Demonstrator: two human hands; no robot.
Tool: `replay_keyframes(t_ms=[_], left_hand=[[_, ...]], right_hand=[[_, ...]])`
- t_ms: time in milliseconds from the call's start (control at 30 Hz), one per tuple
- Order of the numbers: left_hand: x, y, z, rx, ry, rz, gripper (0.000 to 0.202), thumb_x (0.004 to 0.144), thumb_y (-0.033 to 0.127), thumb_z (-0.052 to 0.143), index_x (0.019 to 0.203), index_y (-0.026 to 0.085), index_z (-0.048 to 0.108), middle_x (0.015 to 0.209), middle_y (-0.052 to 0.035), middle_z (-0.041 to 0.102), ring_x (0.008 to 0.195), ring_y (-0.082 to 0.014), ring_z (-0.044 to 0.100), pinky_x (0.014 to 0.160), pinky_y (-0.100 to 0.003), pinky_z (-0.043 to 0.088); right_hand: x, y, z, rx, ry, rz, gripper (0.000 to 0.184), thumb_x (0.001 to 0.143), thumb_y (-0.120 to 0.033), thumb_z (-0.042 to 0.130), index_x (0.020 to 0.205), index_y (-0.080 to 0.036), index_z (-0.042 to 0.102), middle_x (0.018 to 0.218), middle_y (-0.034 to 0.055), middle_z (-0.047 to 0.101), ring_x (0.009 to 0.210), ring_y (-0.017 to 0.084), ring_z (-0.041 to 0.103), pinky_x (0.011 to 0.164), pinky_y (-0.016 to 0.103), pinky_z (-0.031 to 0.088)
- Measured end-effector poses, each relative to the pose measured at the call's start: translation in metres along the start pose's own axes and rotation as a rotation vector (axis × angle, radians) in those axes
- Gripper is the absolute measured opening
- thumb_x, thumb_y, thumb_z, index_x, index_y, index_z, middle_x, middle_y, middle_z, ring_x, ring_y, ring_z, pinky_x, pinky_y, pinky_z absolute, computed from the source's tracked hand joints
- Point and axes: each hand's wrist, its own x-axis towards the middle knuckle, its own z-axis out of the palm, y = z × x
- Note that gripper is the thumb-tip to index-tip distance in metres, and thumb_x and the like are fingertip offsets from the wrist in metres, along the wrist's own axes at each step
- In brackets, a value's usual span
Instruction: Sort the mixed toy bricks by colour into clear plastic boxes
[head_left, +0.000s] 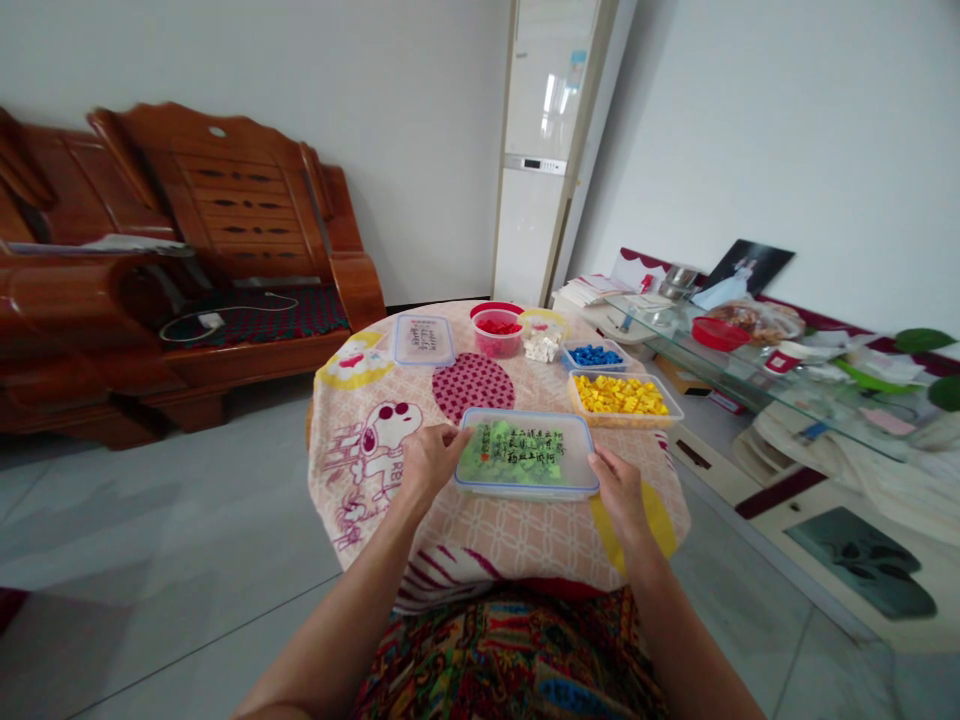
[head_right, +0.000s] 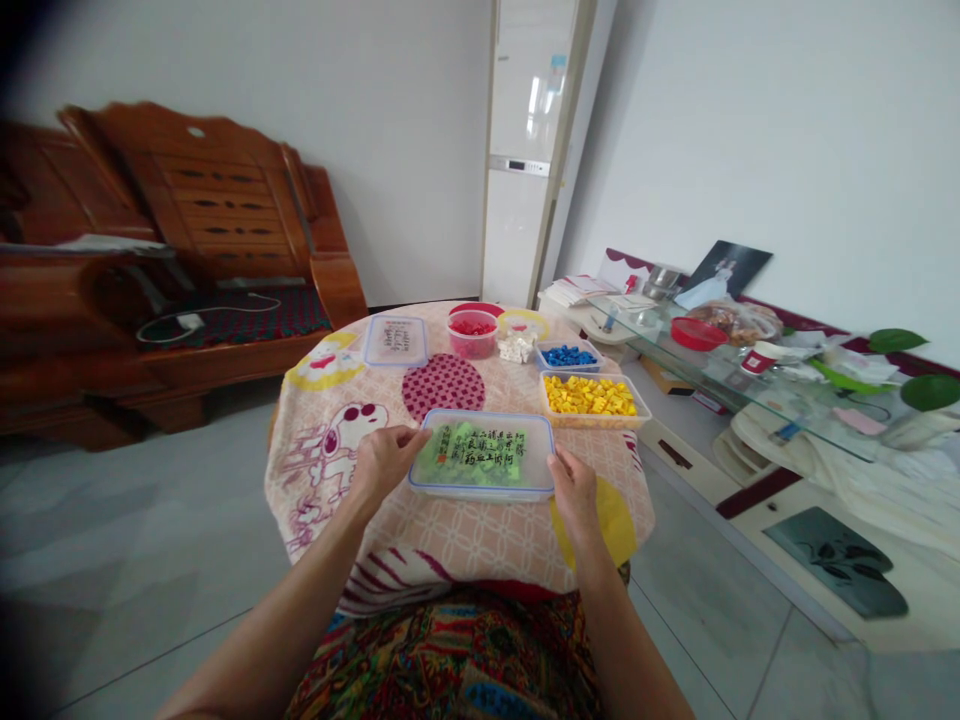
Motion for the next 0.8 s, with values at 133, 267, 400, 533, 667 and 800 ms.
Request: replay_keyframes(t_ms=[133, 267, 400, 533, 667, 800], left_hand=[[-0.001, 0.004, -0.004, 0.056, -0.069, -0.001, 0.036, 0.083, 0.052, 0.062, 0.066, 0.021, 0.07, 0.066, -0.0056, 0.07, 0.069, -0.0213, 0.064, 0.062, -0.028, 0.03], [0.001, 0.005, -0.001, -0.036, -0.114, -0.048, 0.029, 0.083, 0.046, 0.064, 0.071, 0.02, 0.073, 0.069, -0.0045, 0.073, 0.07, -0.0207, 0.066, 0.063, -0.027, 0.032], [0.002, 0.0, 0.0, -0.08, -0.105, -0.038, 0.028, 0.082, 0.044, 0.065, 0.076, 0.02, 0.077, 0.07, -0.0035, 0.074, 0.072, -0.0209, 0.068, 0.063, -0.026, 0.036], [0.004, -0.007, -0.004, -0.146, -0.12, -0.025, 0.027, 0.081, 0.044, 0.065, 0.086, 0.021, 0.08, 0.072, -0.0032, 0.076, 0.073, -0.0222, 0.07, 0.063, -0.027, 0.041], [0.002, -0.003, 0.003, -0.375, -0.223, -0.044, 0.023, 0.08, 0.038, 0.067, 0.091, 0.022, 0.08, 0.073, -0.0038, 0.077, 0.067, -0.0222, 0.071, 0.062, -0.028, 0.049], [-0.012, 0.019, 0.027, -0.657, -0.425, -0.03, 0.02, 0.081, 0.036, 0.066, 0.084, 0.019, 0.076, 0.071, -0.0037, 0.076, 0.069, -0.022, 0.074, 0.064, -0.03, 0.057]], right_hand=[[-0.001, -0.005, 0.002, -0.07, 0.028, -0.02, 0.055, 0.084, -0.056, 0.059, 0.116, -0.015, 0.076, 0.123, 0.0126, 0.074, 0.113, 0.037, 0.068, 0.103, 0.051, 0.05], [-0.002, -0.014, 0.005, -0.176, 0.045, -0.069, 0.052, 0.085, -0.054, 0.052, 0.105, -0.015, 0.08, 0.11, 0.0129, 0.078, 0.105, 0.037, 0.071, 0.096, 0.048, 0.053], [-0.004, -0.02, 0.005, -0.198, 0.049, -0.082, 0.05, 0.085, -0.053, 0.051, 0.1, -0.016, 0.08, 0.103, 0.0133, 0.079, 0.1, 0.036, 0.071, 0.09, 0.044, 0.056], [-0.008, -0.018, 0.003, -0.095, 0.03, -0.07, 0.049, 0.084, -0.053, 0.056, 0.111, -0.018, 0.078, 0.114, 0.0102, 0.077, 0.106, 0.034, 0.07, 0.093, 0.044, 0.055], [-0.003, -0.009, -0.007, -0.12, 0.074, -0.052, 0.044, 0.084, -0.052, 0.057, 0.105, -0.019, 0.078, 0.105, 0.0084, 0.079, 0.1, 0.032, 0.07, 0.09, 0.043, 0.055], [0.015, 0.009, -0.041, -0.299, 0.178, -0.035, 0.037, 0.081, -0.049, 0.057, 0.089, -0.021, 0.078, 0.082, 0.0061, 0.077, 0.084, 0.028, 0.07, 0.082, 0.038, 0.055]])
